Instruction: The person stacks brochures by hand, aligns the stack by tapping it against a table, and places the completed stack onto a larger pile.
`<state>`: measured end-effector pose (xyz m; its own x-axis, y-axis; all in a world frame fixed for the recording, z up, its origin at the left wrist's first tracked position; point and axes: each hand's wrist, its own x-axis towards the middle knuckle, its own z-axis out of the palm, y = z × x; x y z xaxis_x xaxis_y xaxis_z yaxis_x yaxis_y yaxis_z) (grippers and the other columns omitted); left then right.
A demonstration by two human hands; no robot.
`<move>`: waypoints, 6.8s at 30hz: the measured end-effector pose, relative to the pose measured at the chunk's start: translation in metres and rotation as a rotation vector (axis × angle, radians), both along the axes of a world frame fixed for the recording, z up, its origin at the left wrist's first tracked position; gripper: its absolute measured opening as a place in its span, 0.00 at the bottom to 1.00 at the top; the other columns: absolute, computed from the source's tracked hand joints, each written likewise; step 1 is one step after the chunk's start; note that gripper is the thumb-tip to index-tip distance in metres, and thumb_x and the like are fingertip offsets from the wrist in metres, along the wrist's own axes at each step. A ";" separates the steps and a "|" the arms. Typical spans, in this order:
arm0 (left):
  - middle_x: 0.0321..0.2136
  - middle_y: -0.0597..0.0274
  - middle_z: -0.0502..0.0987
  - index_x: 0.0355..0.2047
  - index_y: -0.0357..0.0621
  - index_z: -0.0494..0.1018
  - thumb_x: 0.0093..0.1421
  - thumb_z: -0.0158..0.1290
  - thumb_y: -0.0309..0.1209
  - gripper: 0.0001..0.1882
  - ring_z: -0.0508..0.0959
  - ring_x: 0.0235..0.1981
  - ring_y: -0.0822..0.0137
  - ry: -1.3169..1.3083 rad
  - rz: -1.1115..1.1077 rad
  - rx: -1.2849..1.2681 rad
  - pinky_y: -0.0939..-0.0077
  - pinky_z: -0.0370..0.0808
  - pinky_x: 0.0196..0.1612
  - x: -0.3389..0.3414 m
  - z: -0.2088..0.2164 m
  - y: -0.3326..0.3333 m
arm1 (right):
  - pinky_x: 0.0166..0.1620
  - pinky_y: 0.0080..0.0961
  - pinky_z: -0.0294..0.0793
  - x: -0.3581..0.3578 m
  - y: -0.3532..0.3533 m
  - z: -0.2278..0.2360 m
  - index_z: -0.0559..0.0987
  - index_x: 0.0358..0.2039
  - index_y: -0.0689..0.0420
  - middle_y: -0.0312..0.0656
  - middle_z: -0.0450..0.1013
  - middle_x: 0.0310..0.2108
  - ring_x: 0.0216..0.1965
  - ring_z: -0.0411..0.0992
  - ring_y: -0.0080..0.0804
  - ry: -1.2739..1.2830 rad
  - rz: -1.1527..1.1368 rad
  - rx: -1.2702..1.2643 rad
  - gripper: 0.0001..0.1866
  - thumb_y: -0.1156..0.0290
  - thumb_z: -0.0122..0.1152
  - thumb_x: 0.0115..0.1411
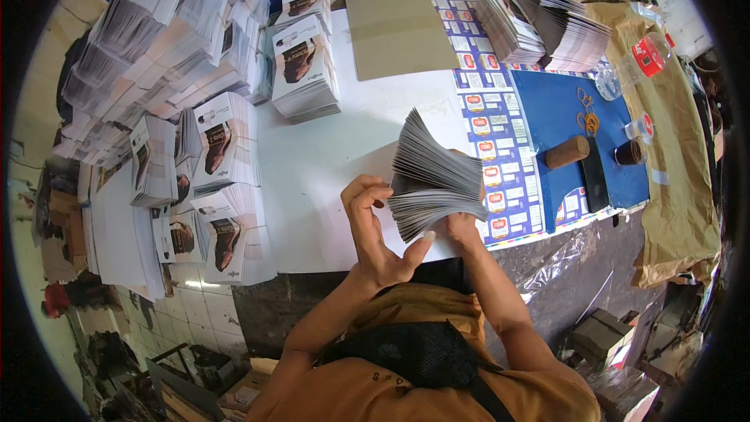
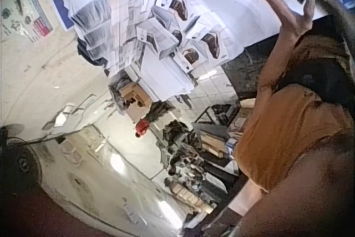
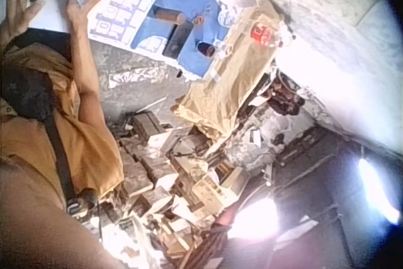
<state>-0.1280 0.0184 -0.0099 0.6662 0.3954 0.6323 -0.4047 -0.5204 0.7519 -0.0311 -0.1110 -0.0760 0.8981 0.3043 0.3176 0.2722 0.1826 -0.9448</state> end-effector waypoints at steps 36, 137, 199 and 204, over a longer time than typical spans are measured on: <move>0.48 0.46 0.63 0.59 0.30 0.59 0.49 0.61 0.47 0.44 0.67 0.46 0.59 0.034 -0.076 -0.136 0.68 0.66 0.45 0.001 -0.002 0.002 | 0.52 0.27 0.70 0.005 -0.001 0.010 0.69 0.52 0.66 0.46 0.72 0.48 0.46 0.72 0.30 -0.092 0.050 0.028 0.26 0.71 0.64 0.54; 0.46 0.50 0.64 0.59 0.29 0.58 0.52 0.59 0.57 0.48 0.68 0.41 0.65 0.011 -0.116 -0.193 0.72 0.67 0.39 0.006 0.001 0.004 | 0.50 0.25 0.71 0.005 0.002 0.006 0.71 0.50 0.64 0.45 0.73 0.48 0.45 0.73 0.28 -0.050 0.037 0.016 0.22 0.74 0.64 0.55; 0.50 0.49 0.65 0.55 0.32 0.60 0.53 0.59 0.57 0.44 0.70 0.38 0.68 -0.015 -0.139 -0.217 0.74 0.69 0.37 0.009 0.002 0.005 | 0.51 0.27 0.71 0.007 0.001 0.015 0.72 0.49 0.66 0.49 0.72 0.48 0.46 0.72 0.33 -0.243 -0.006 -0.036 0.21 0.72 0.63 0.56; 0.50 0.48 0.66 0.58 0.31 0.58 0.52 0.59 0.58 0.47 0.72 0.39 0.66 -0.017 -0.148 -0.239 0.73 0.71 0.38 0.009 0.004 0.003 | 0.51 0.27 0.71 0.007 0.001 0.016 0.72 0.49 0.66 0.49 0.73 0.48 0.46 0.72 0.33 -0.237 -0.004 -0.024 0.21 0.73 0.62 0.56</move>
